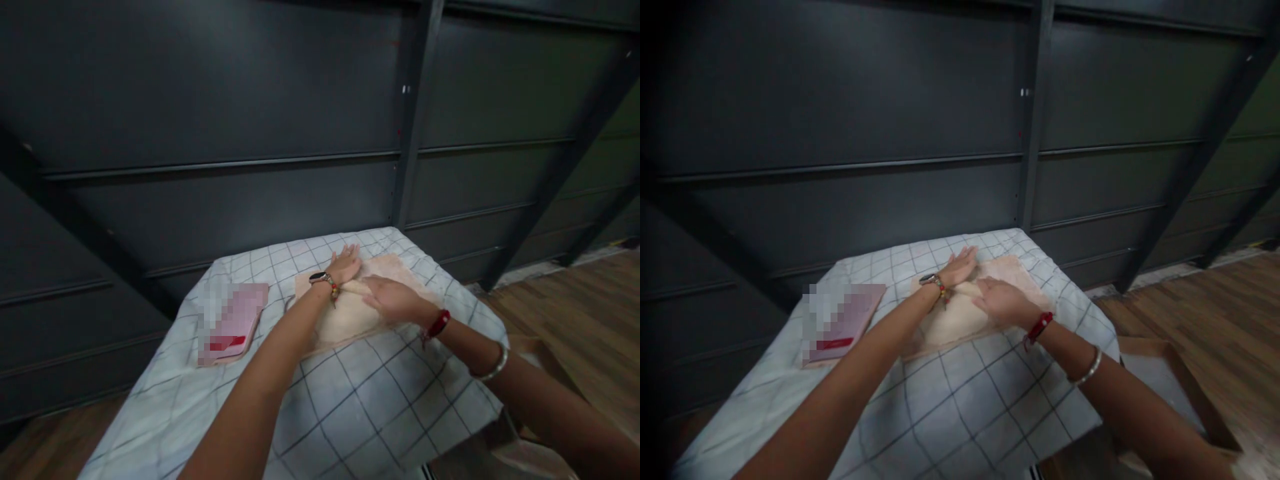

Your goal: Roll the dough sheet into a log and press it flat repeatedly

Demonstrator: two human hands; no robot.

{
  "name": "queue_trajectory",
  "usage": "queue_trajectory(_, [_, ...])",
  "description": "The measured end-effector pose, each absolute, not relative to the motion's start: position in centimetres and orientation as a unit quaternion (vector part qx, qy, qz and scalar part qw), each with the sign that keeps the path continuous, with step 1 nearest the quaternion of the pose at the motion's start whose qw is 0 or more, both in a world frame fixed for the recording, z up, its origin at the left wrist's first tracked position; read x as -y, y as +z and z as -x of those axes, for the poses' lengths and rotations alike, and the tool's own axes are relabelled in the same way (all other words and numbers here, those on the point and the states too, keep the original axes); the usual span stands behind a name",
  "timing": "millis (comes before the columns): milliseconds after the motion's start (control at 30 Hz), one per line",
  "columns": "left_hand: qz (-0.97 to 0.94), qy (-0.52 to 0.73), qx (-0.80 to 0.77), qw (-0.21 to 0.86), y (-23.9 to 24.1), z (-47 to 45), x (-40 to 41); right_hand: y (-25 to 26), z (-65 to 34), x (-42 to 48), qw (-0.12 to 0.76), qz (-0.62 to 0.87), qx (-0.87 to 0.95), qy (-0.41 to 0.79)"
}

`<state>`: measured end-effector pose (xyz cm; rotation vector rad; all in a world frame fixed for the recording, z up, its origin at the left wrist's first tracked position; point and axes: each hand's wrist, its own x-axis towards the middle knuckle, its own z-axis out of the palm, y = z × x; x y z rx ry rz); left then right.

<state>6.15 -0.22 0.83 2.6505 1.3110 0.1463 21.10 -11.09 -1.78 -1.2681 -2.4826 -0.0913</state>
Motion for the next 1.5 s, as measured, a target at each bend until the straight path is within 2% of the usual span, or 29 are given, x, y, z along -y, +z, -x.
queue_trajectory(133, [-0.898, 0.034, -0.432, 0.076, 1.0, -4.0, 3.4, -1.6, -18.6, 15.0, 0.182, 0.493, 0.846, -0.087])
queue_trajectory(367, [-0.916, 0.047, -0.393, 0.057, 1.0, 0.2, 8.1, -2.2, -15.5, 19.3, 0.255, 0.483, 0.829, -0.117])
queue_trajectory(700, [-0.941, 0.077, -0.328, -0.023, 0.0, -1.1, 3.0, -2.2, -18.8, 17.4, 0.232, 0.492, 0.829, -0.13])
queue_trajectory(1100, [-0.945, 0.027, -0.318, 0.067, 1.5, -5.6, -1.1, -2.9, -21.2, 13.7, 0.172, 0.53, 0.826, -0.088])
queue_trajectory(1233, [-0.938, 0.051, -0.335, 0.071, 0.9, -6.7, -2.3, -2.9, -23.4, 12.1, 0.161, 0.495, 0.852, -0.056])
queue_trajectory(1400, [-0.924, 0.048, -0.372, 0.072, 0.6, -6.9, -2.4, -2.2, -24.8, 11.2, 0.114, 0.417, 0.898, -0.079])
queue_trajectory(1500, [-0.929, 0.025, -0.361, 0.07, 0.7, -5.1, -0.9, -1.6, -23.2, 12.7, 0.119, 0.475, 0.869, -0.073])
